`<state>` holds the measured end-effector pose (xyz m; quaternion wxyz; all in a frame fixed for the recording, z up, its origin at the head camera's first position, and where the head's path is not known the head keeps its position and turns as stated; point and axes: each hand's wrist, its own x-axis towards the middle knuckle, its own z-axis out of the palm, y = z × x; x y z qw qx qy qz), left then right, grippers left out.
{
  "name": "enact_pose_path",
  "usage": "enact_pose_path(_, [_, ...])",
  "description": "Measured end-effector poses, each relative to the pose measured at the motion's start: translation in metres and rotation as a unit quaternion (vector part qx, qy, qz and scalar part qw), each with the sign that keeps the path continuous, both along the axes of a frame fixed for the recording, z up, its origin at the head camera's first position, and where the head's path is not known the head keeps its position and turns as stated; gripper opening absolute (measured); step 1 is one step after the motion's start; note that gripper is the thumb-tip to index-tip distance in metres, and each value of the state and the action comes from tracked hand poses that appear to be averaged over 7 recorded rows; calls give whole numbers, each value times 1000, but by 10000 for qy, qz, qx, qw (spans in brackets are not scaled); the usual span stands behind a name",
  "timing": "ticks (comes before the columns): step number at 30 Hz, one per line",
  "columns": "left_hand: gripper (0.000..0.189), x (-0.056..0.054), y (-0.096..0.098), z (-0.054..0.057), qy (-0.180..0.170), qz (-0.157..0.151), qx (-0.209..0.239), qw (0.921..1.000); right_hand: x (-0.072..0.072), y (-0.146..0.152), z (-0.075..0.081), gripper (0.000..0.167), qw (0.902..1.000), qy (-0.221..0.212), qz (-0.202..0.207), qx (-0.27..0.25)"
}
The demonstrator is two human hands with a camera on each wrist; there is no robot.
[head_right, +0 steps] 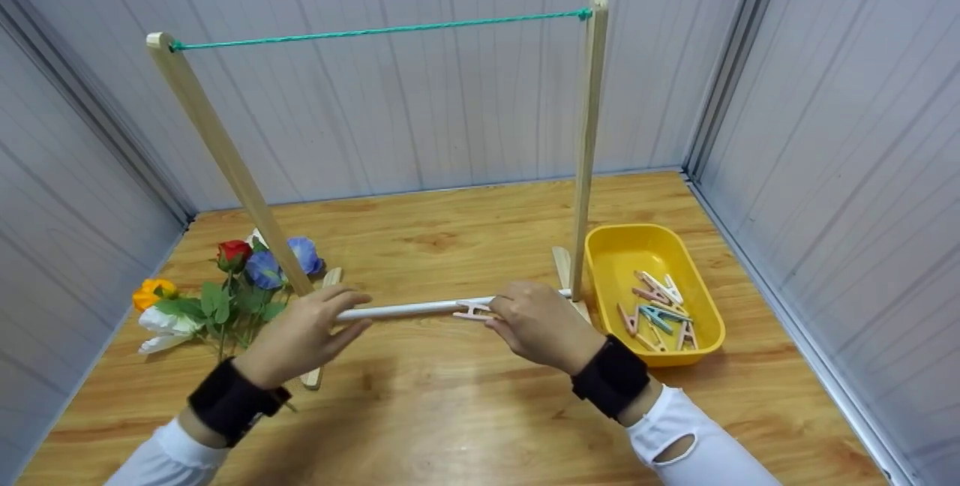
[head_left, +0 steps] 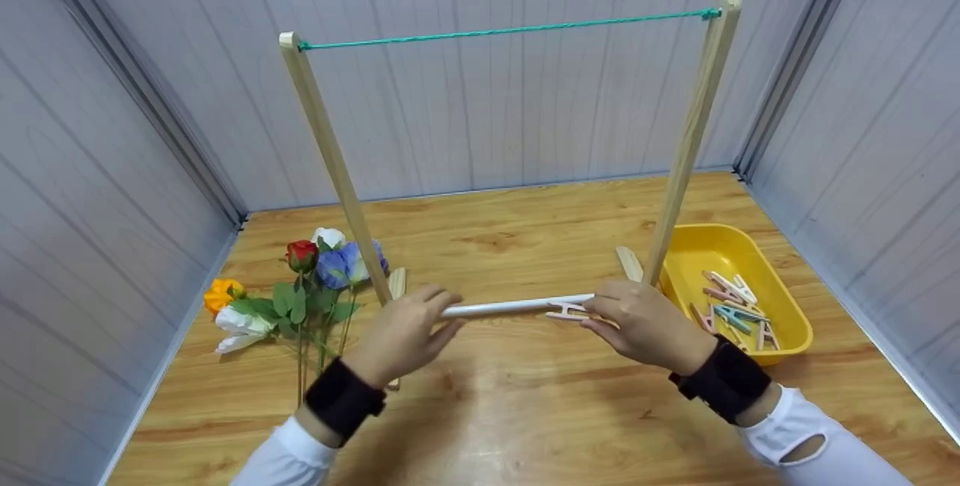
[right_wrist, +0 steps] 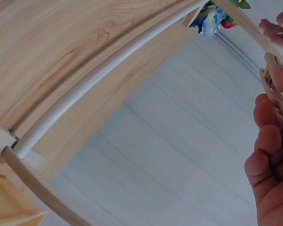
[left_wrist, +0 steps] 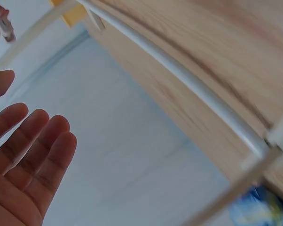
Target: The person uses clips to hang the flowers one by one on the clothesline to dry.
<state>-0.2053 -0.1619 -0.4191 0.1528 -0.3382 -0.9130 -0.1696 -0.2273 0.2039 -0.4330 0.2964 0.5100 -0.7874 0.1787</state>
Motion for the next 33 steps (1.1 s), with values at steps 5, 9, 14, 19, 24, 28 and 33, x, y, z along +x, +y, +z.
enact_pose_path(5, [27,4,-43,5,135,576,-52,9982,0,4,-4,19,9999,0,-80,-115])
enact_pose_path(9, [20,8,-75,8,-33,1155,-140,9932,0,6,-6,14,9998,-26,-172,-86])
enact_pose_path(14, [14,10,-109,3,-504,1900,-287,9801,1,8,-7,21,9997,-58,-220,-53])
enact_pose_path(19, [17,7,-138,-9,-969,2523,-498,9615,3,8,-8,19,9995,-177,-241,-79])
enact_pose_path(24, [20,3,-156,-24,-1272,2945,-560,9455,5,10,-11,18,9993,-262,-256,-75])
enact_pose_path(28, [27,0,-160,-32,-1727,3255,-608,9277,8,12,-11,14,9993,-252,-265,-74])
enact_pose_path(33, [28,-3,-161,-38,-1974,3352,-521,9198,9,13,-9,11,9993,-215,-283,-70])
